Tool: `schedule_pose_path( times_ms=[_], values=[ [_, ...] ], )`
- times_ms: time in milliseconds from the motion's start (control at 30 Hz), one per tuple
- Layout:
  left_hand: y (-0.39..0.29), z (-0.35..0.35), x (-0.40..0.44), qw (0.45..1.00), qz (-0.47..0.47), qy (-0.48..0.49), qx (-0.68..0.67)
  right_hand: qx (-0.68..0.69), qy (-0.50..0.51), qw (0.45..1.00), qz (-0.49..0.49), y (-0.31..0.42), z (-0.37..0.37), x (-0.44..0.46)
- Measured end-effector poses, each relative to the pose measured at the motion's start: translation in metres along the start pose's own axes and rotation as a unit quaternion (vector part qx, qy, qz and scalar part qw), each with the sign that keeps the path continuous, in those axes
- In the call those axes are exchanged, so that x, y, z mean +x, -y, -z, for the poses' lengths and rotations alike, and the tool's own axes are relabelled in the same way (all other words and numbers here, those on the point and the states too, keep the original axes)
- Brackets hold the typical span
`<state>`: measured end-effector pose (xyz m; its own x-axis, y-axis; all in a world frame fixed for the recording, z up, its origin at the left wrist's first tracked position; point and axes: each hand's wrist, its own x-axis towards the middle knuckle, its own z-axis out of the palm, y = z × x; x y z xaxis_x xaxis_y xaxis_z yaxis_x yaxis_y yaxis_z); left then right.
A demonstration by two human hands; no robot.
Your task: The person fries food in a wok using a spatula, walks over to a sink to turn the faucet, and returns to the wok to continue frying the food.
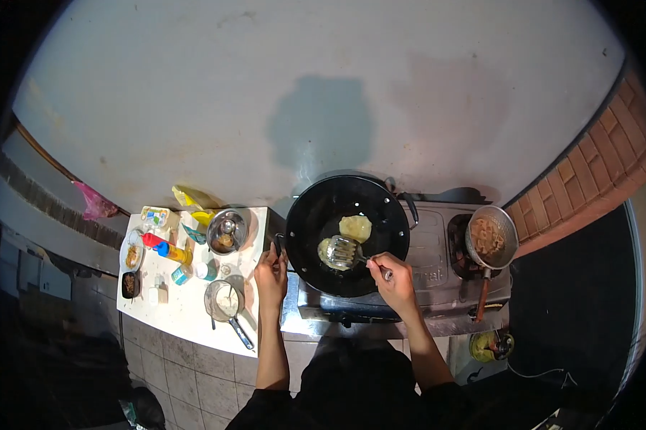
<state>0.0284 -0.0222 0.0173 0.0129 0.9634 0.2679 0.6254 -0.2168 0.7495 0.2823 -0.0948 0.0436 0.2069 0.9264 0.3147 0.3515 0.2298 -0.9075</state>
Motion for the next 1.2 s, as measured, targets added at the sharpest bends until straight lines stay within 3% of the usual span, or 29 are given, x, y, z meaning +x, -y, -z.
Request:
schedule_pose_path(
  times_ms=[333,533,600,733,867,933,1067,1200],
  values=[
    [-0.004,-0.004,-0.005,0.999,0.045,-0.018,0.019,0.011,-0.053,0.999,-0.001,-0.016,0.019,0.006],
    [-0.01,-0.006,-0.007,0.996,0.084,-0.027,0.017,0.071,-0.069,0.993,-0.06,-0.025,0.021,0.014],
    [-0.003,-0.01,-0.008,0.996,0.079,-0.036,0.016,0.079,-0.057,0.99,-0.101,-0.025,0.019,0.016],
    [0.002,-0.015,-0.009,0.996,0.047,-0.064,0.035,0.083,-0.025,0.991,-0.104,-0.033,0.016,0.015],
    [0.0,-0.017,-0.01,0.995,0.074,-0.072,-0.001,0.083,-0.006,0.991,-0.104,-0.035,0.015,0.011],
    [-0.007,-0.015,-0.01,0.994,0.079,-0.07,0.018,0.036,-0.007,0.998,-0.043,-0.037,0.013,0.011],
    [-0.005,-0.017,-0.01,0.994,0.077,-0.077,0.002,0.031,-0.008,0.999,-0.007,-0.04,0.01,0.008],
    [-0.002,-0.017,-0.012,0.995,0.062,-0.073,0.014,0.024,0.024,0.998,-0.059,-0.037,0.011,0.008]
  ],
)
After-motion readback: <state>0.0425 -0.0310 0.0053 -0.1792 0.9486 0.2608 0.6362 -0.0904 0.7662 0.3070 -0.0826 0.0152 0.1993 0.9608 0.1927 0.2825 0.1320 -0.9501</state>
